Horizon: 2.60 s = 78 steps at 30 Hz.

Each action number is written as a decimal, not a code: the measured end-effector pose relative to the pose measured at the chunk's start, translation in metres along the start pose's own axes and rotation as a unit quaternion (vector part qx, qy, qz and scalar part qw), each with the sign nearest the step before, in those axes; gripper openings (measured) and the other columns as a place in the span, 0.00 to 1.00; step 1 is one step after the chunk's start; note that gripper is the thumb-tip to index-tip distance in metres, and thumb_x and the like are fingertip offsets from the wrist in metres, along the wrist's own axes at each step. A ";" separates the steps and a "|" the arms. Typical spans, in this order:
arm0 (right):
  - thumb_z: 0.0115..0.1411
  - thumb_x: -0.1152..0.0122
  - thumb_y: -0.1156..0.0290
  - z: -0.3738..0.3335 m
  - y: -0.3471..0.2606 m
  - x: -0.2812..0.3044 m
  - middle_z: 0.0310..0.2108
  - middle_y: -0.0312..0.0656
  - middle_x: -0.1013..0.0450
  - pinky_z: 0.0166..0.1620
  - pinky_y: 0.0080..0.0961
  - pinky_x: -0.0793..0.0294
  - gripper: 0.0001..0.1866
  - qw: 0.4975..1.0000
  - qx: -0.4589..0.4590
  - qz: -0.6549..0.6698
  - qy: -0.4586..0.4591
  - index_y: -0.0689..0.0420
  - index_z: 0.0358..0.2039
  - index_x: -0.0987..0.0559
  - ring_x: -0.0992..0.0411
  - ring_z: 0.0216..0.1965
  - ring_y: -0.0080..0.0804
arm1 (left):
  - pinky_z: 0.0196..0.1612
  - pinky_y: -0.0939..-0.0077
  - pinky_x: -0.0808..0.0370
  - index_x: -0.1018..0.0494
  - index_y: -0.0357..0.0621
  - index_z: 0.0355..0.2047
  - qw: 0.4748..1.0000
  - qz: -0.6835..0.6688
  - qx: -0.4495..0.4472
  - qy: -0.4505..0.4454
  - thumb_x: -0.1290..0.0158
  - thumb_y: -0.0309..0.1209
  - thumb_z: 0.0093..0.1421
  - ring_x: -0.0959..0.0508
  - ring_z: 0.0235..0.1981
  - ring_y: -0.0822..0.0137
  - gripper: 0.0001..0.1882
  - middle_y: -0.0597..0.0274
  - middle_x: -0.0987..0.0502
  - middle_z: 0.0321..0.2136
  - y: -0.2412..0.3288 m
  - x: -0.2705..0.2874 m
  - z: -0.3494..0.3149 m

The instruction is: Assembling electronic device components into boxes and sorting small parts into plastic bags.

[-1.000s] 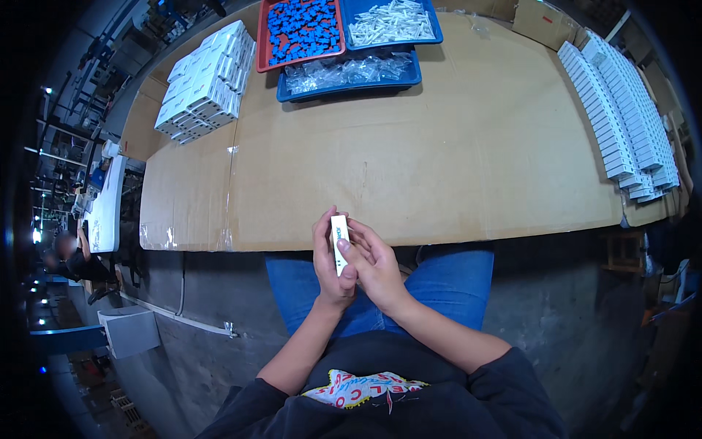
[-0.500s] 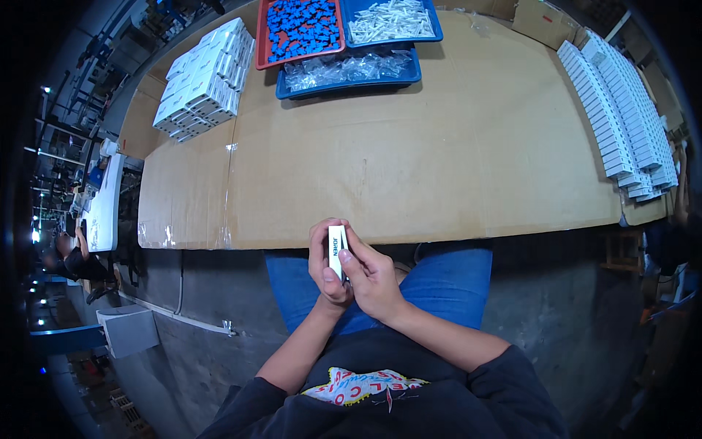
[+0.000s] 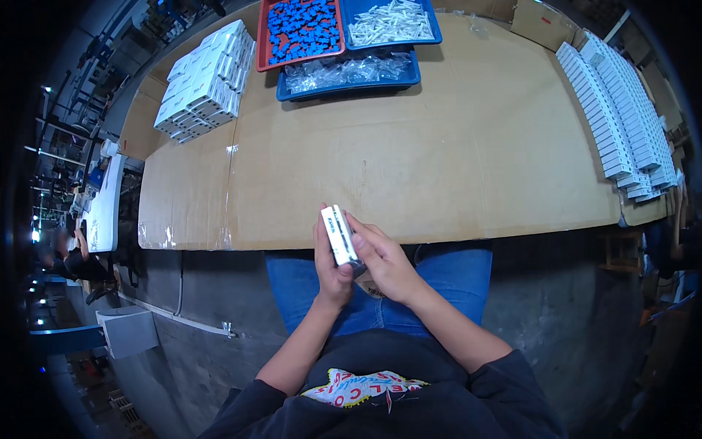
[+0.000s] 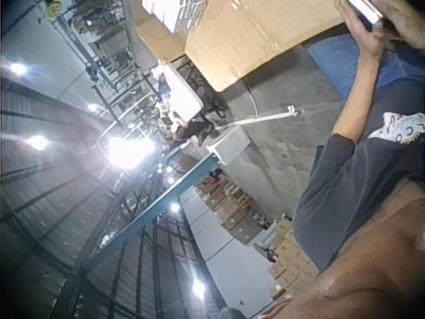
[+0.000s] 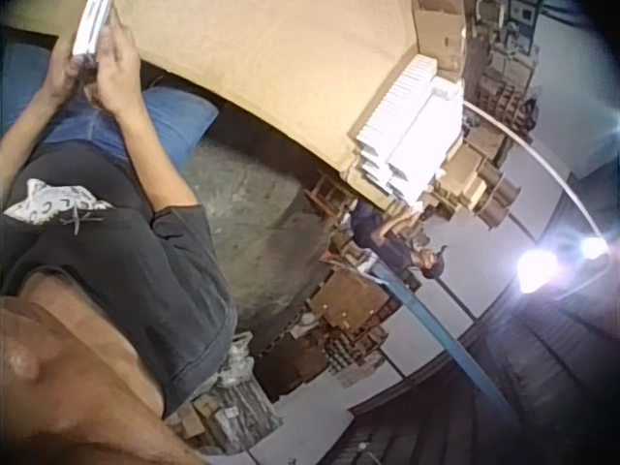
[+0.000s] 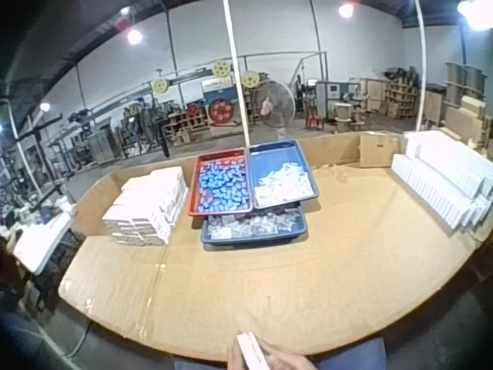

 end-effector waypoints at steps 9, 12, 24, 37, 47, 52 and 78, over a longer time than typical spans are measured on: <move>0.53 0.22 0.50 -0.005 -0.022 0.016 0.74 0.60 0.44 0.71 0.50 0.38 0.52 0.911 0.214 -0.354 0.007 0.63 0.71 0.34 0.39 0.72 0.58 | 0.61 0.67 0.25 0.38 0.36 0.70 0.866 -0.348 0.359 0.014 0.66 0.63 0.76 0.21 0.58 0.61 0.42 0.51 0.25 0.60 -0.033 -0.032 -0.015; 0.51 0.25 0.37 -0.005 -0.044 0.023 0.68 0.63 0.34 0.70 0.51 0.35 0.55 0.853 0.336 -0.399 0.037 0.67 0.67 0.30 0.31 0.66 0.61 | 0.50 0.72 0.20 0.33 0.42 0.65 0.842 -0.318 0.422 -0.112 0.61 0.61 0.76 0.18 0.47 0.69 0.35 0.61 0.20 0.49 -0.030 -0.052 -0.029; 0.66 0.48 0.29 -0.013 -0.038 0.020 0.58 0.68 0.26 0.60 0.45 0.23 0.53 0.858 0.384 -0.332 0.072 0.76 0.62 0.28 0.24 0.59 0.62 | 0.52 0.72 0.22 0.31 0.44 0.62 0.812 -0.368 0.434 -0.130 0.64 0.61 0.77 0.20 0.49 0.71 0.34 0.62 0.20 0.49 -0.027 -0.061 -0.038; 0.80 0.56 0.50 0.015 0.008 0.033 0.73 0.53 0.39 0.70 0.37 0.35 0.31 0.993 0.086 -0.064 0.042 0.64 0.68 0.29 0.38 0.72 0.44 | 0.67 0.69 0.33 0.54 0.40 0.77 0.913 -0.217 0.333 -0.097 0.55 0.46 0.79 0.31 0.65 0.66 0.37 0.54 0.33 0.65 -0.037 -0.038 -0.018; 0.68 0.39 0.72 0.001 -0.011 0.007 0.66 0.54 0.30 0.68 0.38 0.30 0.27 0.921 0.183 -0.342 -0.018 0.63 0.67 0.27 0.30 0.67 0.50 | 0.55 0.72 0.26 0.41 0.40 0.69 0.892 -0.241 0.381 0.038 0.64 0.58 0.79 0.25 0.52 0.70 0.35 0.59 0.26 0.54 -0.055 -0.022 -0.024; 0.68 0.42 0.77 -0.005 -0.019 -0.002 0.62 0.58 0.27 0.63 0.39 0.25 0.24 0.897 0.268 -0.351 0.012 0.68 0.64 0.28 0.25 0.61 0.53 | 0.67 0.67 0.36 0.49 0.37 0.74 0.936 -0.163 0.313 0.003 0.65 0.54 0.80 0.32 0.64 0.63 0.36 0.51 0.34 0.64 -0.026 -0.022 -0.006; 0.75 0.49 0.71 0.002 -0.027 -0.006 0.65 0.59 0.29 0.68 0.38 0.31 0.21 0.939 0.223 -0.262 0.008 0.64 0.64 0.26 0.29 0.67 0.49 | 0.63 0.70 0.33 0.47 0.39 0.73 0.937 -0.226 0.264 0.025 0.59 0.38 0.78 0.29 0.57 0.65 0.29 0.53 0.30 0.56 -0.031 -0.009 0.007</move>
Point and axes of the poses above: each hand's wrist, its own z-axis towards the middle knuckle, its own x-axis out of the back of the hand, y = z × x, the point moved 10 cm from there along z, towards the middle knuckle
